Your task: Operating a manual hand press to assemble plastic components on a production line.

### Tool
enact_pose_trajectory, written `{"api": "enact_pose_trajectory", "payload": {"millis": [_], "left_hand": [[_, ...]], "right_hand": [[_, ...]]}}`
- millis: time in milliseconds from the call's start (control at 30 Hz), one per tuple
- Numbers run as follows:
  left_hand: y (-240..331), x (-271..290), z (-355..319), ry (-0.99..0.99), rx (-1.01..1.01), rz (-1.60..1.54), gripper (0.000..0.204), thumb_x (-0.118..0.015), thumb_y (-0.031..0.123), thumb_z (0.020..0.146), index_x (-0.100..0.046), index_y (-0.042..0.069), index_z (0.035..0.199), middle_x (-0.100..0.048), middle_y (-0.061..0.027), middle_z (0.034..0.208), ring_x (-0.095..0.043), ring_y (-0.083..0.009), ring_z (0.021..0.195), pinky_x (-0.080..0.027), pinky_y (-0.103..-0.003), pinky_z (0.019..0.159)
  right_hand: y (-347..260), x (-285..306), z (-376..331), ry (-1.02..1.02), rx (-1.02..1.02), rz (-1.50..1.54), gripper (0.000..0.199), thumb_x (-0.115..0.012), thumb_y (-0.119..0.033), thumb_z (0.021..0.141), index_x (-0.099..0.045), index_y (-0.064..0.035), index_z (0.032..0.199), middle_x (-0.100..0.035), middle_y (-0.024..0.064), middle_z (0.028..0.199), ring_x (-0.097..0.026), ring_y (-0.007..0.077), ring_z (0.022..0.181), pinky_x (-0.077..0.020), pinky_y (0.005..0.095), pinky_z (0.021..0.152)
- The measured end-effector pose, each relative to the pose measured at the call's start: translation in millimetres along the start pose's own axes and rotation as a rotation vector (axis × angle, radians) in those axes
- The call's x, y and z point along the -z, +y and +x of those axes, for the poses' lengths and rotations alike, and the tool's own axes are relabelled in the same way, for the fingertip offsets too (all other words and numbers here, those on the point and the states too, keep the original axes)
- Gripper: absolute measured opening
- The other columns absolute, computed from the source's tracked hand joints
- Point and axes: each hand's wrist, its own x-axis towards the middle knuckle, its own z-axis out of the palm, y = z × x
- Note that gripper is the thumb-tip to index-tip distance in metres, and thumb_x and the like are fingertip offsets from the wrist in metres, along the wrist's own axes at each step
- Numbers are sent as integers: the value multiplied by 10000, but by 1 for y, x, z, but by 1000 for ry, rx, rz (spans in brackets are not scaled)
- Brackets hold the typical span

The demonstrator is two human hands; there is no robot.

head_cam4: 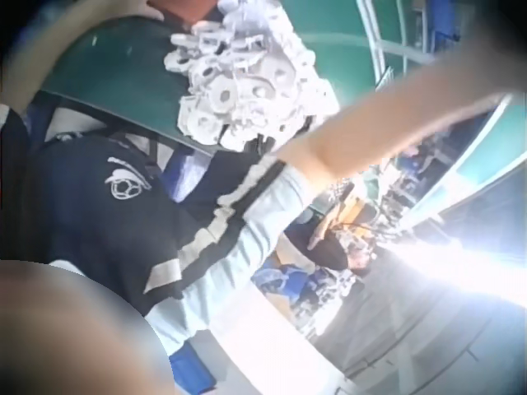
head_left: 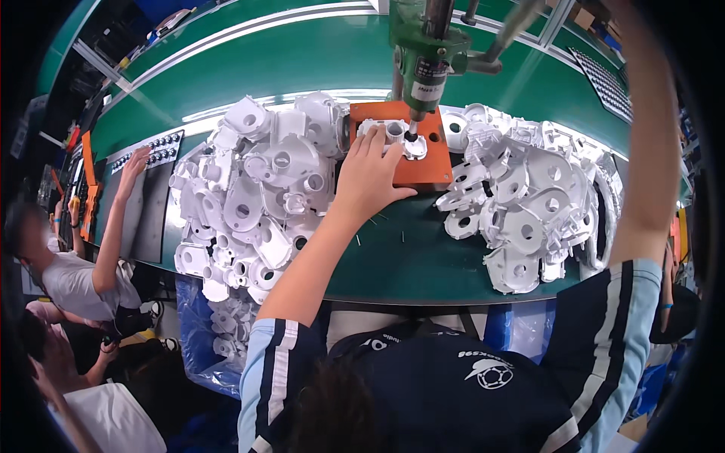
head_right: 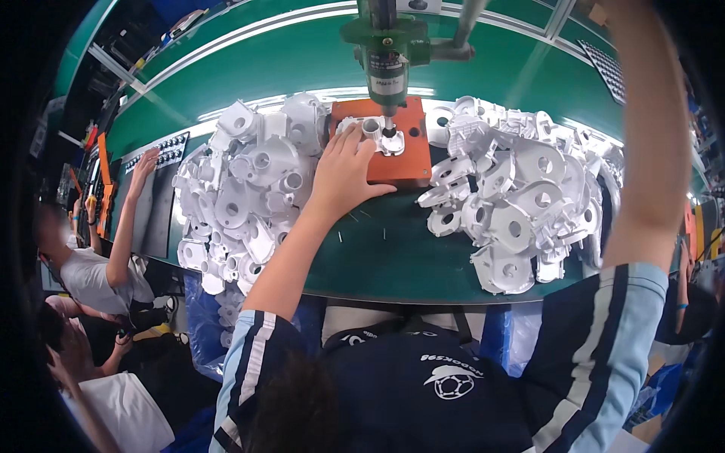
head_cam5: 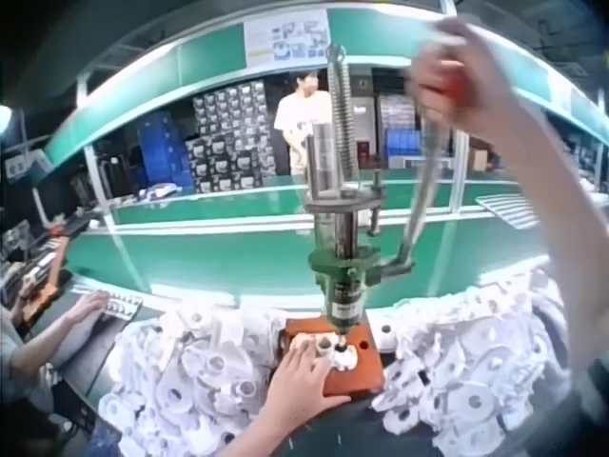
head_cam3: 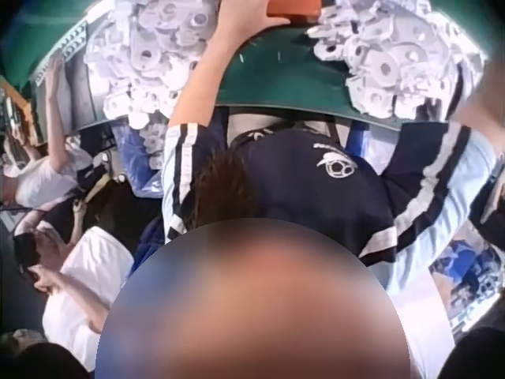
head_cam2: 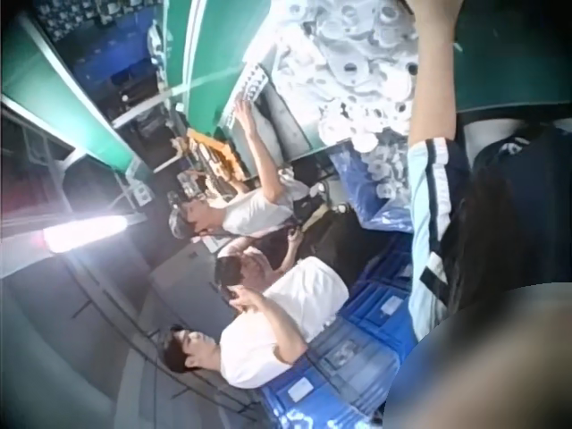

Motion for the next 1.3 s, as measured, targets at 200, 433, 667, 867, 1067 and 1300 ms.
{"api": "enact_pose_trajectory", "payload": {"millis": [200, 433, 667, 867, 1067, 1300], "left_hand": [[2, 1, 1, -19, -4, 18, 697, -820, 391, 525, -495, 67, 1049, -459, -237, 1224, -422, -369, 1191, -350, -451, 986], [-9, 16, 27, -279, 385, -277, 702, -680, 454, 709, -435, -7, 1178, -503, -200, 1185, -467, -359, 1105, -370, -422, 944], [-41, 7, 55, -467, 102, -159, 520, -567, 355, 804, -438, 94, 1234, -502, -136, 1193, -467, -318, 1129, -306, -495, 970], [-45, 28, 77, -463, 225, -209, 599, -570, 422, 743, -419, 203, 1280, -554, -129, 1131, -530, -324, 1064, -403, -433, 929], [-51, 48, 75, -464, 40, -230, 395, -583, 405, 745, -604, 173, 1065, -643, -121, 956, -612, -300, 897, -490, -399, 769], [-71, 78, 71, -521, 196, -224, 557, -685, 430, 654, -567, 71, 1062, -640, -170, 894, -614, -320, 839, -474, -377, 741]], "right_hand": [[-85, -66, -111, -904, 223, -307, 246, -555, -221, 610, -520, -72, 417, -482, 89, 409, -451, 251, 381, -407, 339, 610], [-56, -19, -96, -653, 164, 404, 483, -603, -479, 780, -541, -67, 536, -491, -5, 453, -535, 163, 482, -444, 311, 712], [37, 3, 30, 455, -260, 1036, 360, -516, -460, 834, -545, -110, 914, -575, 32, 759, -551, 152, 726, -420, 289, 750], [90, -46, 28, 317, -467, 714, 670, -477, -529, 856, -309, -67, 1310, -522, 126, 1139, -533, 239, 1021, -390, 358, 899], [115, -37, -51, 163, -588, 590, 638, -495, -420, 888, -262, -100, 1388, -600, 94, 1023, -590, 159, 837, -450, 271, 712], [151, -52, -97, -25, -689, 404, 281, -531, -196, 854, -529, -50, 1094, -587, 16, 766, -529, 84, 669, -409, 230, 588]]}}
